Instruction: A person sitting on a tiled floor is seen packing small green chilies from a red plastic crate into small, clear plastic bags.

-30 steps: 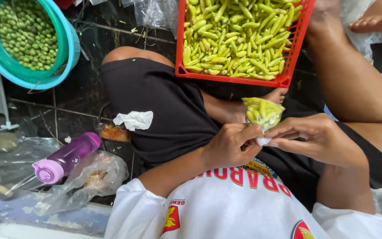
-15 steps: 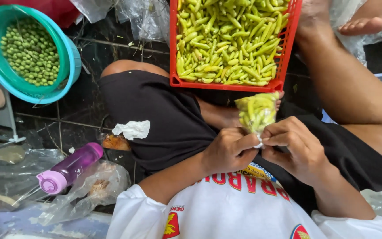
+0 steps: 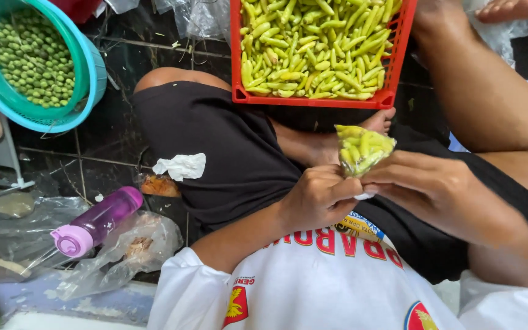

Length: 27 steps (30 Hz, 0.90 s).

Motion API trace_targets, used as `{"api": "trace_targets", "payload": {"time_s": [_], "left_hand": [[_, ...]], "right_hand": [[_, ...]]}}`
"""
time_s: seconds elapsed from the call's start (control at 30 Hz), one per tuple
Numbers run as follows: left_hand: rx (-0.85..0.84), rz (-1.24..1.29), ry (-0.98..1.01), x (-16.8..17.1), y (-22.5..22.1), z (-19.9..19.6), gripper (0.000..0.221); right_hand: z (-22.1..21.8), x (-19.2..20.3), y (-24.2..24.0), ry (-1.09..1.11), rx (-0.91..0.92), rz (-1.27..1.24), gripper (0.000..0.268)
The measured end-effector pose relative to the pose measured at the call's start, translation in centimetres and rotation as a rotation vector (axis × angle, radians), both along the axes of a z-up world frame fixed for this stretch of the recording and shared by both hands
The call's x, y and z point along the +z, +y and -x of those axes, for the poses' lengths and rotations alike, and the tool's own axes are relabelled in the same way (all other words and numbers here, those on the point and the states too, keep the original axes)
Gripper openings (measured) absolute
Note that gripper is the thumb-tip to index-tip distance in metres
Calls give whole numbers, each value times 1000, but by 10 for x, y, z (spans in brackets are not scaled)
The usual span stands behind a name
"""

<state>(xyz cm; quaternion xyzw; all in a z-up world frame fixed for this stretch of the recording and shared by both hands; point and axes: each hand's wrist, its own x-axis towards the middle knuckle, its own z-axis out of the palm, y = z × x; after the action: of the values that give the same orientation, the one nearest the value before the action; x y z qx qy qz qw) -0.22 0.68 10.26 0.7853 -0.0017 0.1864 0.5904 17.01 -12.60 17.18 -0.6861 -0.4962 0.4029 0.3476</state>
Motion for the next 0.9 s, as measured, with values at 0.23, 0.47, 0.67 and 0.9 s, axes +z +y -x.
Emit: {"api": "trace_targets", "payload": {"time_s": [0.23,0.47,0.67,0.9], "left_hand": [[2,59,66,-5,-5,8,26],[16,136,91,4,-2,4,25],[-31,185,40,-1,-5,0,24],[100,96,-125,-9,-7,-2,20]], "right_hand": [[-7,-8,5,-111,197,-76,27],[22,-38,-10,-289,66,-270,23],[46,-74,-19,-307,-311,-545,21],[38,-48,-10,7,-303,-464,26]]}}
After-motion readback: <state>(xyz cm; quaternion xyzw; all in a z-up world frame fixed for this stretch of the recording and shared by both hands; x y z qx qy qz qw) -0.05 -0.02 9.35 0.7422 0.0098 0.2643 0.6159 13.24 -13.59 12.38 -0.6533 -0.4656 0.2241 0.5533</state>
